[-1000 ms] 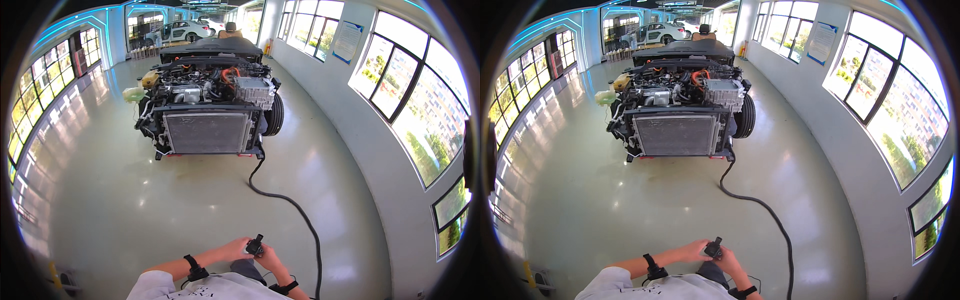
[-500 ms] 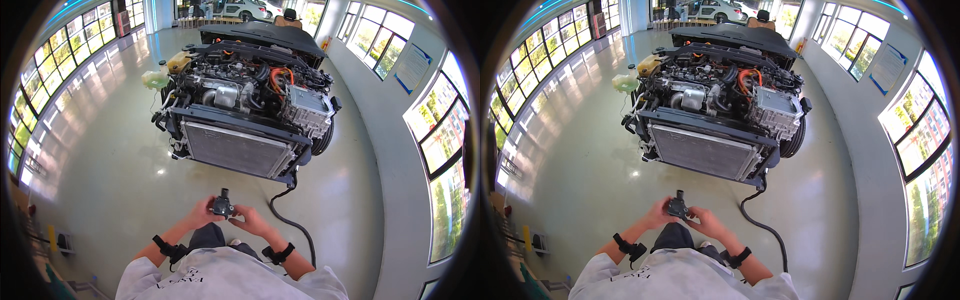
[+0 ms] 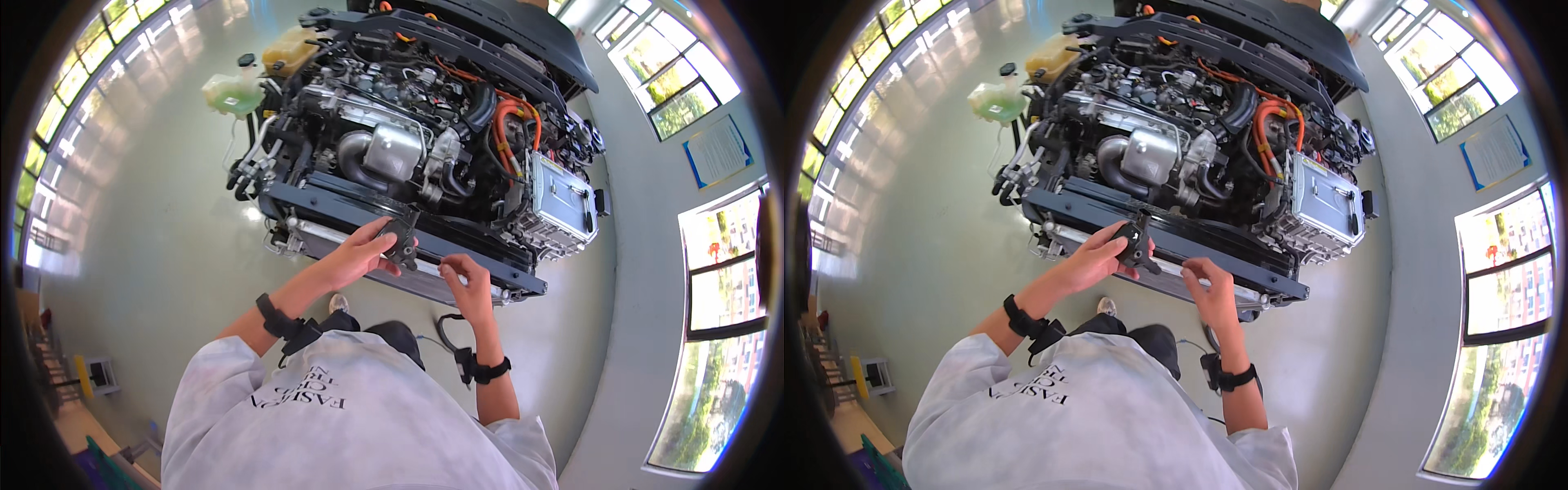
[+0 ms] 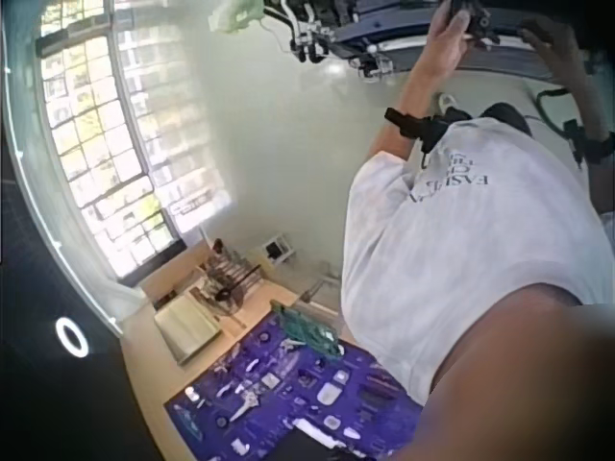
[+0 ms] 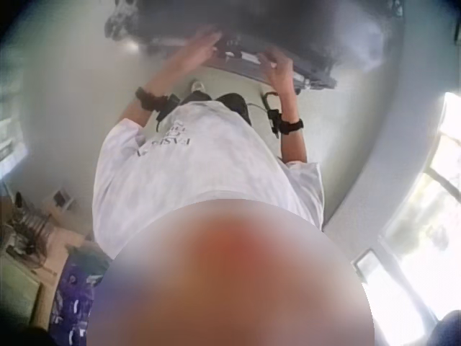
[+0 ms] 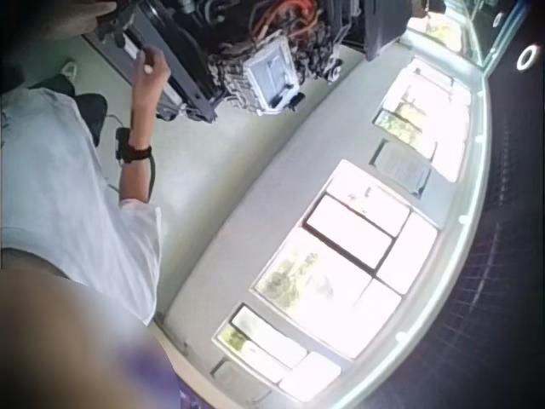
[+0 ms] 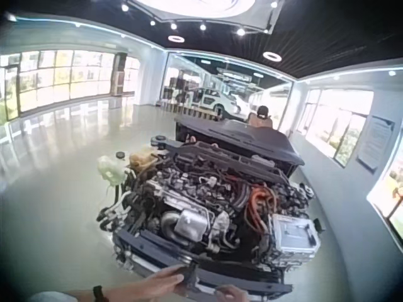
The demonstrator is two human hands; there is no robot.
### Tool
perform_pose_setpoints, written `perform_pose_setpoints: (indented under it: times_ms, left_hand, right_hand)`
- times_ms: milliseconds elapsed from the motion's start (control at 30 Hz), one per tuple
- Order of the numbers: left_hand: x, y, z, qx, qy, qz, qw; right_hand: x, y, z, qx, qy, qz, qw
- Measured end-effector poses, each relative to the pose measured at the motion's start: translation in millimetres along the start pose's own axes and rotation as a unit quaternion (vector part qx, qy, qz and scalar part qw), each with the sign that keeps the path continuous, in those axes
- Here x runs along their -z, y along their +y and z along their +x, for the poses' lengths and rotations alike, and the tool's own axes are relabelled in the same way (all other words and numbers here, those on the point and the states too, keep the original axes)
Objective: Inspecting, disconnecting wire harnesses, and removing ignition components from an exposed vehicle engine block on a stand.
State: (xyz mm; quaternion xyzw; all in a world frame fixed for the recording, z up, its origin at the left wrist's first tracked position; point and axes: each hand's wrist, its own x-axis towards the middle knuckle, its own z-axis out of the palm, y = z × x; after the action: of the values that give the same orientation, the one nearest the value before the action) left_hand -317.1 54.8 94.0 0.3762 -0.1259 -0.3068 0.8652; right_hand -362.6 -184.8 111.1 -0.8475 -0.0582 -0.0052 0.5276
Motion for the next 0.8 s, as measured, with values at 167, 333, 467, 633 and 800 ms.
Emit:
perform_pose_setpoints:
  times_ms: [167, 333, 467, 633, 800]
  left_hand:
    - [24, 21, 76, 0.042, 0.006, -0.036, 0.998]
    - [30, 68, 124, -0.02, 0.043, -0.085, 0.995]
    - [60, 97, 158, -0.056, 0.15, 0.044, 0.986]
    - [113, 133, 209, -0.068, 0.221, 0.244, 0.942]
    - [156, 139, 276, -0.129, 0.23, 0.175, 0.949]
  right_hand:
    - [22, 4, 100, -0.024, 0.024, 0.029, 0.999]
    - [49, 10, 222, 0.01, 0.04, 0.088, 0.995]
    - [35, 33, 311, 0.093, -0.101, -0.121, 0.983]
    - [-5, 70, 412, 0.128, -0.097, -0.184, 0.97]
    - [-32, 98, 469, 0.097, 0.005, -0.415, 0.905]
